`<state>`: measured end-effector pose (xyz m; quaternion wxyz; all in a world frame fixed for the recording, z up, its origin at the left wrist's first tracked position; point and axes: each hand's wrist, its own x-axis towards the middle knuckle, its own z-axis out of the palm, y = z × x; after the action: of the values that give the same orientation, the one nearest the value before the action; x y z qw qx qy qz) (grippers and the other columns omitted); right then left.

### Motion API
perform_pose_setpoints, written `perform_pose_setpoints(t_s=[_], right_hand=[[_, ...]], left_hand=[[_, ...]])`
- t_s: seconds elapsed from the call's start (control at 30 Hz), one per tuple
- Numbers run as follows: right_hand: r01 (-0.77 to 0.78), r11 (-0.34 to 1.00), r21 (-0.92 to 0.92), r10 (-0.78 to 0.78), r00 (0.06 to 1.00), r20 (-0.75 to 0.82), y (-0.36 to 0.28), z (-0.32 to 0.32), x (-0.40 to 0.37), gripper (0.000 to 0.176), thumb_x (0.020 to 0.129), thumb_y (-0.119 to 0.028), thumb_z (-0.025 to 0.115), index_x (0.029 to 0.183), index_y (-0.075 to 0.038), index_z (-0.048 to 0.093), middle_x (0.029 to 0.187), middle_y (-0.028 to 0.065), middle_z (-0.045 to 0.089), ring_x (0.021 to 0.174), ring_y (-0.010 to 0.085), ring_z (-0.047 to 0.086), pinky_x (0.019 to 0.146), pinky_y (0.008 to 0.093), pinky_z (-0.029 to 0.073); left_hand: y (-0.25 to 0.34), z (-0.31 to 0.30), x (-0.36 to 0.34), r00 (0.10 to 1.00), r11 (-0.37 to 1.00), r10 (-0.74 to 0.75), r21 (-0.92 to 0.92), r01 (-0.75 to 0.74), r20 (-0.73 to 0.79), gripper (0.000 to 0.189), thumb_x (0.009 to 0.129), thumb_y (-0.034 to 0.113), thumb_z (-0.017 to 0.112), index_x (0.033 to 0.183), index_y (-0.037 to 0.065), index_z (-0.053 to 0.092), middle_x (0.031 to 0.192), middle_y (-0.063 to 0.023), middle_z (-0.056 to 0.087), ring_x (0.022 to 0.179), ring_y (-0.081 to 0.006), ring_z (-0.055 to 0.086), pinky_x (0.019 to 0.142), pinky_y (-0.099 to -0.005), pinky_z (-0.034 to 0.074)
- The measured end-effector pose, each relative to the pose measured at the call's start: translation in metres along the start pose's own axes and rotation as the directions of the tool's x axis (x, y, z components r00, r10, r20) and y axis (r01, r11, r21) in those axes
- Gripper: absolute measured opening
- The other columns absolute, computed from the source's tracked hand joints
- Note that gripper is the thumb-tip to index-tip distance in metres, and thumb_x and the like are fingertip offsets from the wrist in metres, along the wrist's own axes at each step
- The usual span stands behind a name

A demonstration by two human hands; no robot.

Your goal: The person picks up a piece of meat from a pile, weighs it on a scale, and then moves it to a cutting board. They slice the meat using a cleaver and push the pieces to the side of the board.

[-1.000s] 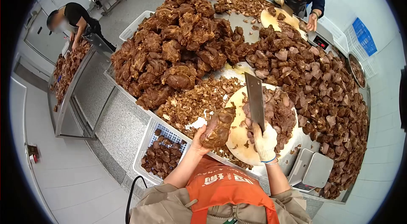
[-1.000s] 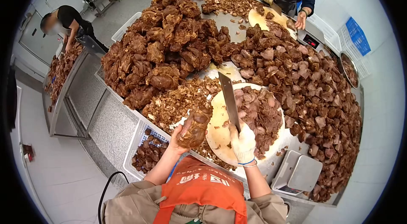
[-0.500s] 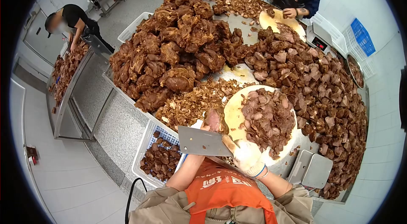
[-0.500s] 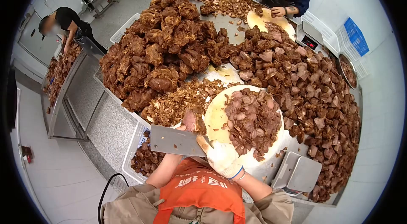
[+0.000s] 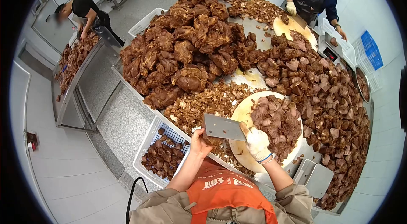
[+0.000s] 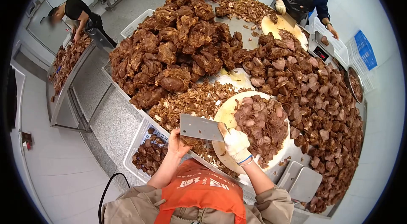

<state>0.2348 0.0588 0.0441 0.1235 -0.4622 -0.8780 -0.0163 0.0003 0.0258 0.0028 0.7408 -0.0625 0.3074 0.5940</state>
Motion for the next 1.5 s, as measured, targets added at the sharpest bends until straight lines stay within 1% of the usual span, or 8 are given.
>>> perform_pose_setpoints(t_s=[0.13,0.2,0.27,0.33,0.53,0.7,1.07,1.5], right_hand=[[0.08,0.983,0.168,-0.082,0.997,0.01,-0.023,-0.017,0.0,0.061,0.075,-0.007,0.059,0.136,-0.012,0.052,0.073,0.0067,0.05,0.063,0.023,0.057,0.054,0.0351,0.047],[0.146,0.974,0.174,-0.141,0.989,-0.04,-0.036,-0.026,0.007,0.061,0.073,-0.007,0.062,0.133,-0.011,0.055,0.072,0.006,0.049,0.062,0.0225,0.056,0.055,0.0343,0.045],[0.12,0.979,0.164,-0.123,0.992,0.003,-0.046,-0.035,0.014,0.059,0.074,-0.008,0.062,0.132,-0.012,0.055,0.071,0.0052,0.048,0.062,0.0222,0.056,0.056,0.0343,0.045],[0.098,0.983,0.158,-0.107,0.993,0.048,-0.046,-0.036,0.017,0.057,0.075,-0.008,0.061,0.132,-0.012,0.056,0.071,0.0044,0.048,0.063,0.0219,0.056,0.056,0.0343,0.045],[0.124,0.989,0.082,-0.122,0.992,-0.027,-0.011,0.007,0.007,0.055,0.08,-0.01,0.054,0.134,-0.01,0.053,0.071,0.0056,0.051,0.06,0.0197,0.057,0.056,0.0337,0.047],[-0.279,0.956,0.085,0.27,0.957,0.107,0.018,0.028,-0.023,0.056,0.076,-0.004,0.061,0.131,-0.012,0.055,0.08,0.0124,0.055,0.065,0.0287,0.061,0.057,0.0401,0.049],[0.157,0.974,0.161,-0.143,0.985,-0.099,-0.047,-0.054,0.022,0.053,0.077,-0.008,0.059,0.13,-0.011,0.057,0.067,0.0035,0.045,0.057,0.0187,0.052,0.053,0.0325,0.042],[0.107,0.986,0.126,-0.099,0.993,-0.067,-0.042,-0.035,0.013,0.05,0.083,-0.012,0.054,0.132,-0.01,0.054,0.069,0.0033,0.048,0.061,0.018,0.056,0.056,0.0318,0.045]], left_hand=[[-0.002,-0.03,0.008,1.0,1.0,-0.023,0.006,0.024,-0.013,0.043,0.088,0.039,0.055,0.117,0.008,0.061,0.113,-0.0099,0.065,0.109,-0.0277,0.061,0.093,-0.0484,0.05],[-0.013,-0.088,0.035,0.935,0.99,0.07,0.089,-0.107,0.347,0.045,0.091,0.043,0.056,0.12,0.009,0.06,0.114,-0.009,0.064,0.105,-0.0256,0.062,0.092,-0.0434,0.051],[-0.015,-0.061,0.034,0.984,0.989,0.112,0.082,-0.124,0.136,0.036,0.091,0.045,0.058,0.101,0.011,0.067,0.1,-0.005,0.068,0.092,-0.0243,0.066,0.085,-0.0416,0.054],[-0.01,-0.072,0.035,0.861,0.997,0.062,-0.076,-0.027,0.505,0.037,0.092,0.045,0.057,0.108,0.013,0.065,0.105,-0.0057,0.067,0.095,-0.0229,0.065,0.086,-0.0408,0.053],[-0.008,-0.012,0.004,0.999,0.999,0.05,-0.019,-0.05,-0.005,0.044,0.093,0.039,0.055,0.127,0.01,0.056,0.114,-0.0091,0.063,0.102,-0.0243,0.061,0.092,-0.0442,0.049],[0.002,-0.023,-0.001,0.987,0.997,-0.074,0.003,0.075,0.14,0.058,0.08,0.027,0.057,0.132,0.002,0.051,0.129,-0.0191,0.058,0.116,-0.0369,0.057,0.103,-0.057,0.042],[-0.013,-0.051,0.015,0.934,1.0,-0.016,-0.01,0.021,0.357,0.049,0.089,0.047,0.06,0.119,0.009,0.062,0.111,-0.0088,0.066,0.103,-0.0258,0.063,0.093,-0.0443,0.05],[-0.022,-0.067,0.016,0.953,0.982,0.005,-0.182,0.053,0.302,0.048,0.091,0.049,0.055,0.121,0.013,0.062,0.123,-0.0097,0.063,0.114,-0.0303,0.059,0.096,-0.0494,0.049]])
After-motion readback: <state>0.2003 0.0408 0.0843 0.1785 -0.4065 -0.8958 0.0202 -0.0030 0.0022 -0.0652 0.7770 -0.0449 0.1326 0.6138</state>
